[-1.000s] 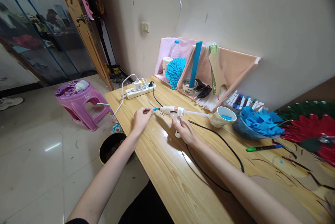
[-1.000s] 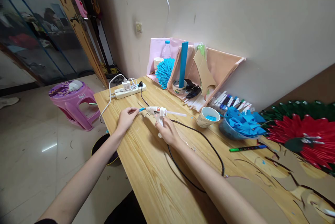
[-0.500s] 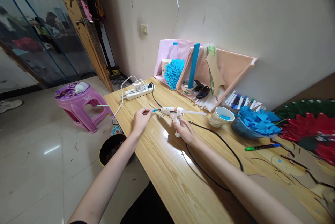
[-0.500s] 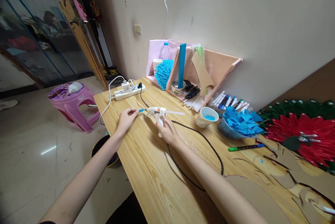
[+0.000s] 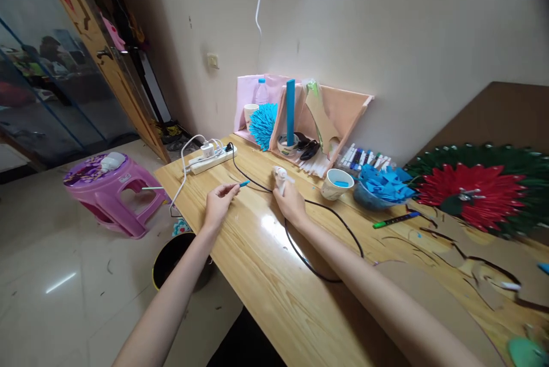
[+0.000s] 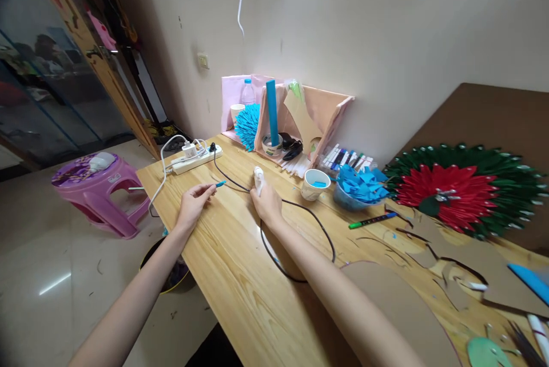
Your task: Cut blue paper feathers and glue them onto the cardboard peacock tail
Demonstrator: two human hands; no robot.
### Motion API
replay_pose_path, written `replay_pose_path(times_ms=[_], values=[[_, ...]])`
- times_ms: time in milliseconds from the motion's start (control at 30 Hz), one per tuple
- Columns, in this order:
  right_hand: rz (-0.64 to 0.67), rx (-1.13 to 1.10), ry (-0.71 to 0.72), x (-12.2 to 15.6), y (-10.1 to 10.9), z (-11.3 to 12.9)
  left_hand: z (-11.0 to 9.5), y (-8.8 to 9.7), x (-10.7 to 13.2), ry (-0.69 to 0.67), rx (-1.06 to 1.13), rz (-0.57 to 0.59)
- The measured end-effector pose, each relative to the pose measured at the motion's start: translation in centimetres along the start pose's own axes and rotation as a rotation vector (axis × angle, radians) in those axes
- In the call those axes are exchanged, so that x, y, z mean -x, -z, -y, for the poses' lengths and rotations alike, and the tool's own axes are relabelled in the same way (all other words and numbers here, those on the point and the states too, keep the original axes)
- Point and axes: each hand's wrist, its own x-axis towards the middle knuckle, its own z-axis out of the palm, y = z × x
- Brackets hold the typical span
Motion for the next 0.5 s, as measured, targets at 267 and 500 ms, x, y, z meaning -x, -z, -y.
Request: replay_pose_path(times_ms=[267,500], values=[[0.091,0.011,0.039,1.3,3.3,-1.1,-3.6,-2.5,4.1,-0.006,-0.007,0.179],[-0.097,0.034,-0.022,11.9,16.1,-9.8,-5.7,-8.1,7.7,-0.03,-0.009,0.431]])
